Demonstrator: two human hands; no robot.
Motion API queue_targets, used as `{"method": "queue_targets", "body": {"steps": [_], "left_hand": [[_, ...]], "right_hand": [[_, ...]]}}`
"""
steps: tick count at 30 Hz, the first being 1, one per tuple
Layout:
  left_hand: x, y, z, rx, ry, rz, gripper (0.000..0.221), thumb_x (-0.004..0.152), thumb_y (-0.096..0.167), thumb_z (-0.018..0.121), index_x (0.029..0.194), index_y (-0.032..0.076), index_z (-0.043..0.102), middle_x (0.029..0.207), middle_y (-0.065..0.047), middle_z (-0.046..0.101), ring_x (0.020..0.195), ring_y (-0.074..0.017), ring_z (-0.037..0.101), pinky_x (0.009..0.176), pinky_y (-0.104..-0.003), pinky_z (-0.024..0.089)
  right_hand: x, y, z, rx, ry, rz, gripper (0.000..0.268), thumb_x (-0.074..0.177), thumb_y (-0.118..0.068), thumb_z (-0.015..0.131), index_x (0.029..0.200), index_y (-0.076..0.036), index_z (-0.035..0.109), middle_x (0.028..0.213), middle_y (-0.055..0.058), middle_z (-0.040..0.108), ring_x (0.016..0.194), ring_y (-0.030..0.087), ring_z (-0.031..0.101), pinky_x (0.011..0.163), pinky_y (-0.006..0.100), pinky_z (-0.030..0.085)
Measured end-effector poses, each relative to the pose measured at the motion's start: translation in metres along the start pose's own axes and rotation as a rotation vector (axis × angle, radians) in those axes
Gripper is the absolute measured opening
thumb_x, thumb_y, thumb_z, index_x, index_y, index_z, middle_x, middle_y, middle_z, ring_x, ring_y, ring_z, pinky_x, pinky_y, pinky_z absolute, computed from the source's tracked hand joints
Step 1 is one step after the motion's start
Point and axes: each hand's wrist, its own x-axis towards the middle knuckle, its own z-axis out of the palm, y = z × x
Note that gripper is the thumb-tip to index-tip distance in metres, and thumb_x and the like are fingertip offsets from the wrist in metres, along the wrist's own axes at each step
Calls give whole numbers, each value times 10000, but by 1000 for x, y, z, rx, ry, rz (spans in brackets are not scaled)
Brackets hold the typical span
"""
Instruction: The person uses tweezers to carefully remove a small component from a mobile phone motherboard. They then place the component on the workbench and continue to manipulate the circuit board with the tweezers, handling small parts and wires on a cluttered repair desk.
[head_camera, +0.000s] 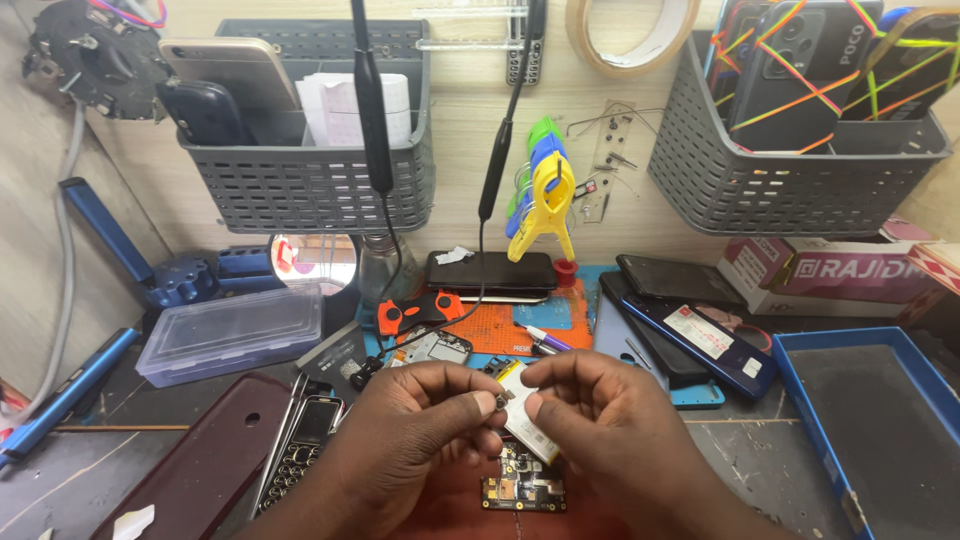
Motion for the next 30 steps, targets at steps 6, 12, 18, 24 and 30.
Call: {"method": "queue_targets", "body": {"steps": [6,12,18,24,30], "left_hand": [[-2,-2,2,68,34,-39,188,878,98,702,997,-42,744,816,-98,742,635,-117,693,556,-217,534],[-4,0,4,157,53,-34,178,887,98,686,968,-47,750,794,-96,758,612,-107,680,555,-225,539],[-5,-4,8,274,18,55,204,893,109,698,1008,-41,777,739,-94,739,605,-88,661,570,-221,545],[-7,-2,12,338,52,37,221,854,100,712,1032,-21,763,781,-58,752,637,-95,694,588,-237,582],[-7,-4,7,364,0,50,185,887,111,689,974,-38,758,775,-66,742,645,-97,682,592,-236,569]], "right_hand": [[-2,-1,4,-62,-35,6,237,866,-74,689,1091,-3,711,814,57,726,624,85,629,542,255,511],[-5,-5,7,-75,-59,103,204,873,-124,723,1032,3,718,749,61,733,582,97,636,501,260,490],[-3,-1,3,-62,-60,81,169,884,-154,716,943,4,705,657,14,603,510,72,500,451,239,407],[-3,1,0,23,-60,116,179,888,-174,709,932,-1,691,644,19,589,497,73,493,445,235,392],[-2,2,2,6,-83,110,200,877,-189,722,929,3,700,617,20,573,475,73,470,433,234,378]]}}
